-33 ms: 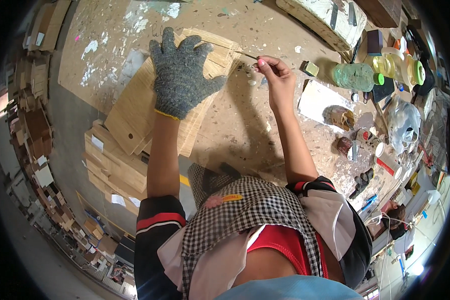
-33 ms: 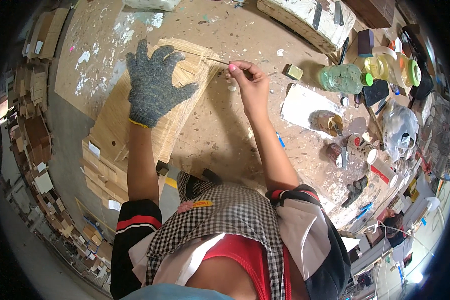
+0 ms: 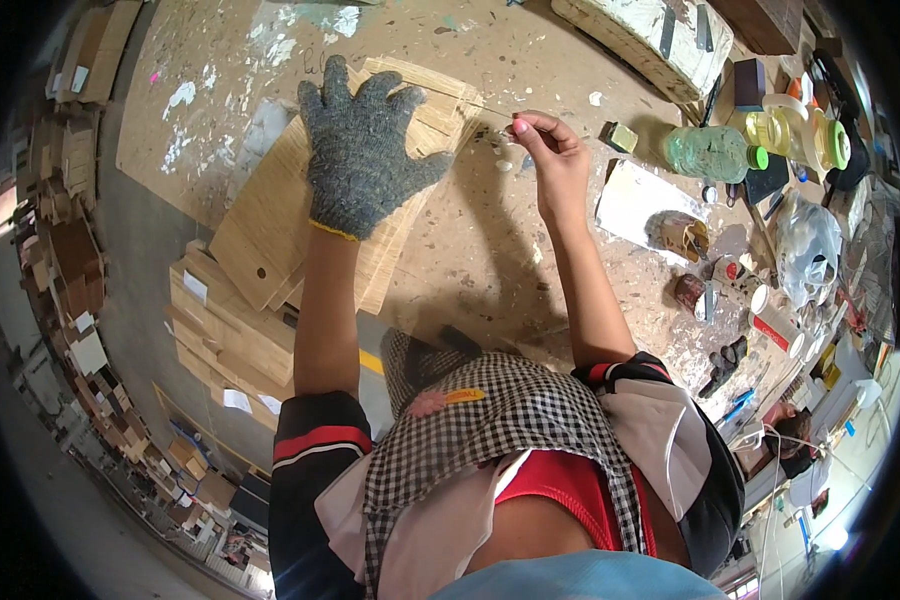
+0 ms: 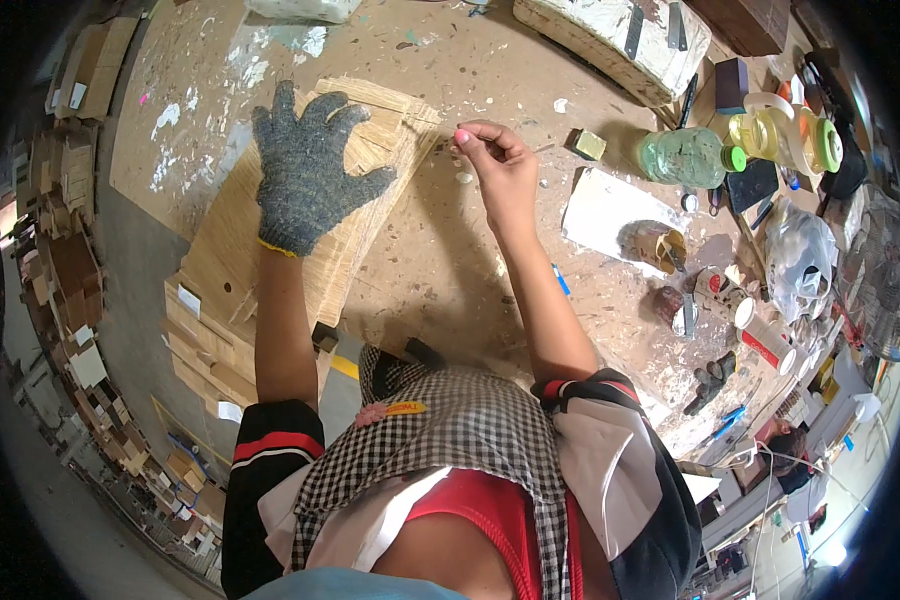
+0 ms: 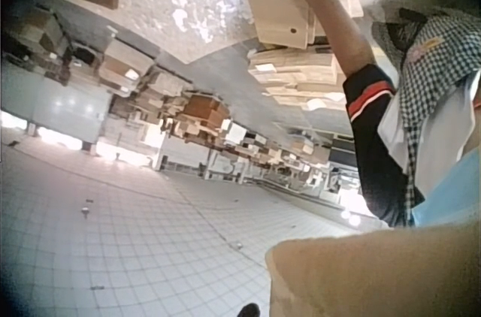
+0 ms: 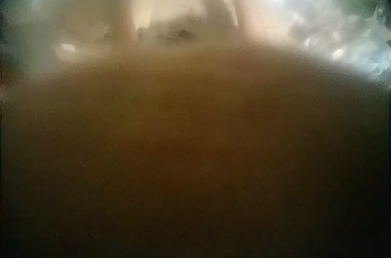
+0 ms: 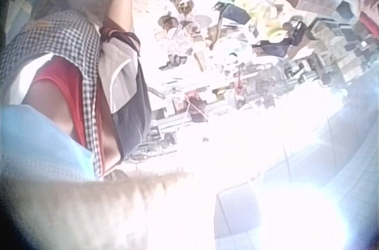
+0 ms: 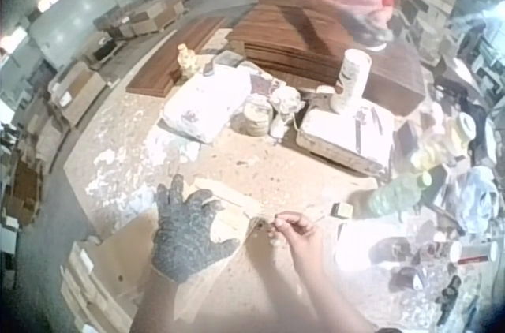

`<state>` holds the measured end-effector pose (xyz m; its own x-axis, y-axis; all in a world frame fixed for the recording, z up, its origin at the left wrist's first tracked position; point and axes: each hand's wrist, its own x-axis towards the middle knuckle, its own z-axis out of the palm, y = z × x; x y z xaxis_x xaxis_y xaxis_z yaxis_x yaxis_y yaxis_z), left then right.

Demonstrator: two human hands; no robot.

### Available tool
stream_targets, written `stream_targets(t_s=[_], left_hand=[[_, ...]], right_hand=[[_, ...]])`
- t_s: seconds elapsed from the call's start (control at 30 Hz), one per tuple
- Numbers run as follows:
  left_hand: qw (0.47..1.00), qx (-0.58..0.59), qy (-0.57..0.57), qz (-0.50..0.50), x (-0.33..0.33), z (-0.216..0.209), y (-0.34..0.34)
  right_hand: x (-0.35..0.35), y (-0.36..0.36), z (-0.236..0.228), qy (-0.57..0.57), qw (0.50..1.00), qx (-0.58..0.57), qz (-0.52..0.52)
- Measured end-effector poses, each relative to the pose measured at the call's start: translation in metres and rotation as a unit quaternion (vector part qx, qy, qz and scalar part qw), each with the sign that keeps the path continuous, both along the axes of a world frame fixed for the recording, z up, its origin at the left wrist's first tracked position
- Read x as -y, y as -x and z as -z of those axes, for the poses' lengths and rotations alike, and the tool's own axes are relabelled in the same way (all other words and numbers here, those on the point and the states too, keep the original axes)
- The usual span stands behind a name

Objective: The person applies adhesive from a bottle to a small wooden component, smooths it with a tool, uses a blade to trim or clean the edges of a larger wooden panel, and سپس wipes a piece with a cloth.

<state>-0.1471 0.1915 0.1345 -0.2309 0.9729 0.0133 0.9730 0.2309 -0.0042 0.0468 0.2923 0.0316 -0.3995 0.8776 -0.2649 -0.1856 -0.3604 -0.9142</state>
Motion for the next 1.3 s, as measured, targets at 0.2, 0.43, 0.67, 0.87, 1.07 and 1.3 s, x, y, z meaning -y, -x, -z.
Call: stream_targets(t_s=[0.2,0.43,0.67,0.87,1.07,1.3], left_hand=[[1.000,0.002,-0.018,0.005,0.001,0.003,0.000],[1.000,0.002,-0.023,0.010,0.003,0.006,0.000],[1.000,0.010,-0.024,0.014,0.001,0.004,0.001],[0.999,0.005,-0.036,0.014,0.002,0.005,0.000],[0.999,-0.007,-0.047,0.020,0.002,0.007,0.001],[1.000,0.010,-0.020,0.007,0.001,0.005,0.000]], right_hand=[[-0.001,0.011,0.003,-0.099,0.995,-0.033,0.011],[-0.005,0.016,0.012,-0.129,0.992,-0.003,-0.006],[-0.004,0.011,0.008,-0.138,0.990,0.026,0.008],[-0.005,0.014,0.009,-0.164,0.985,0.049,-0.012],[-0.006,0.006,-0.002,-0.022,1.000,0.002,0.007],[-0.015,0.019,0.012,0.227,0.969,-0.087,-0.036]])
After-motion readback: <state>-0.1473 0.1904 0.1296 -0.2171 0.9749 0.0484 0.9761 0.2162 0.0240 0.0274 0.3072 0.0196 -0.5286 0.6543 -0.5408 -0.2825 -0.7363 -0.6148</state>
